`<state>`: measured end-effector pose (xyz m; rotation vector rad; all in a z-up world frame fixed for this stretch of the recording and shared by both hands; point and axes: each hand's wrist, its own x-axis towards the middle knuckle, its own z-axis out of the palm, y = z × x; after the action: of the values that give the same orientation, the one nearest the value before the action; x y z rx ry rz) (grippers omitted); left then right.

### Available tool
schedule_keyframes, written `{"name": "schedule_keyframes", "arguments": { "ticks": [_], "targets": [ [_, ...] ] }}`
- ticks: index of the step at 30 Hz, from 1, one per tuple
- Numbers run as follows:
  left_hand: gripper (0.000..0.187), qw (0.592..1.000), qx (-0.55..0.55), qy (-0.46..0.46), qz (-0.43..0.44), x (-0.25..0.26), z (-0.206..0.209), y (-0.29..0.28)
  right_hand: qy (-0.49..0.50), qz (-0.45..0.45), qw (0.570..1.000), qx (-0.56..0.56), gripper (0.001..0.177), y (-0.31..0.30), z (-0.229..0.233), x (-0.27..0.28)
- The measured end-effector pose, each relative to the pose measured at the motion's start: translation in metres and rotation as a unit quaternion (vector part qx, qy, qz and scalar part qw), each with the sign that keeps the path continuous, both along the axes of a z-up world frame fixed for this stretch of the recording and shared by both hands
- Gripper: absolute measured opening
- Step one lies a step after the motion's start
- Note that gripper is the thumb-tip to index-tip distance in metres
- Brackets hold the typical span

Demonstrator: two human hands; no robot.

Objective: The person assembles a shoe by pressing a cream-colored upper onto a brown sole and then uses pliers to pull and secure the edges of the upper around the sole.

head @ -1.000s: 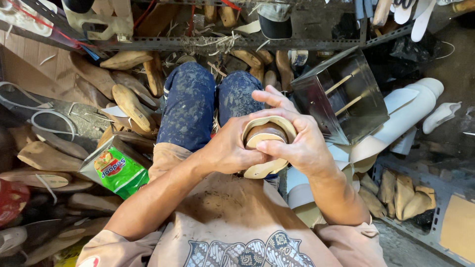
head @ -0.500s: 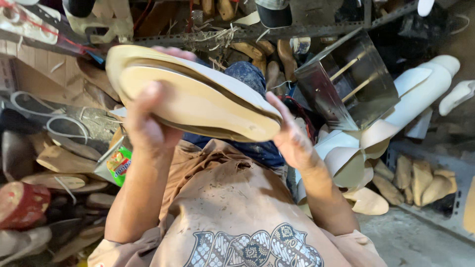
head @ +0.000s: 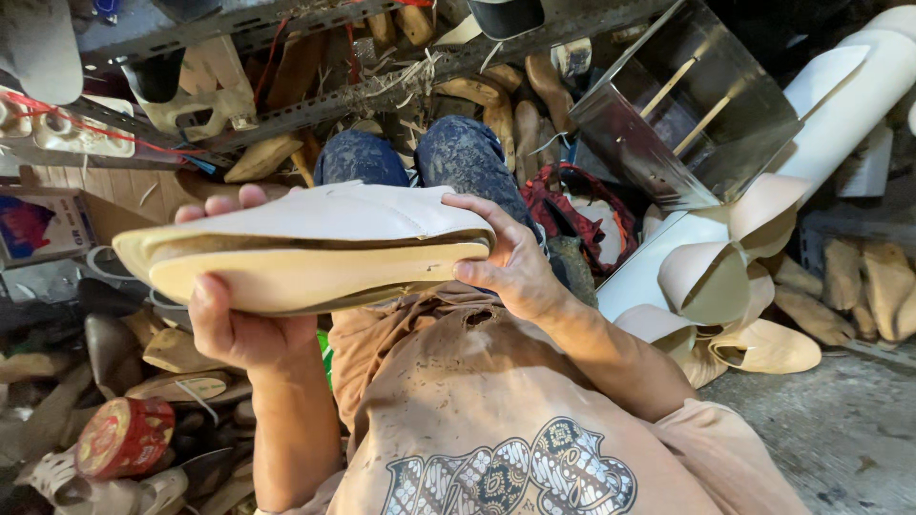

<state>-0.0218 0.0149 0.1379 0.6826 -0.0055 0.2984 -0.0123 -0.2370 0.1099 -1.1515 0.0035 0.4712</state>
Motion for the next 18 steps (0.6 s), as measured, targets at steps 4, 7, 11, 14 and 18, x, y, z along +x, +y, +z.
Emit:
{"name": "schedule_keyframes", "arguments": {
  "ticks": [4,7,11,14,18],
  "targets": [
    [0.045,0.999,0.026,-0.02,-0.002,-0.012,0.001,-0.002,-0.004,-0.022,1.0,0.023,0.067,0.003,-0.001,-0.008],
    [0.045,0.999,0.04,-0.023,0.011,-0.017,0.006,-0.005,-0.016,-0.055,0.998,0.002,0.065,0.008,-0.002,-0.013],
    [0.048,0.995,0.061,0.001,0.073,-0.022,0.013,-0.012,-0.034,-0.097,0.995,-0.015,0.065,0.017,-0.016,-0.017],
    [0.055,0.979,0.146,0.056,0.132,-0.024,0.021,-0.013,0.017,-0.054,0.998,-0.017,0.064,0.023,-0.011,-0.01],
    [0.062,0.903,0.329,0.157,0.228,-0.014,0.056,-0.023,-0.004,0.181,0.965,-0.19,0.093,0.015,-0.001,0.003]
  ]
}}
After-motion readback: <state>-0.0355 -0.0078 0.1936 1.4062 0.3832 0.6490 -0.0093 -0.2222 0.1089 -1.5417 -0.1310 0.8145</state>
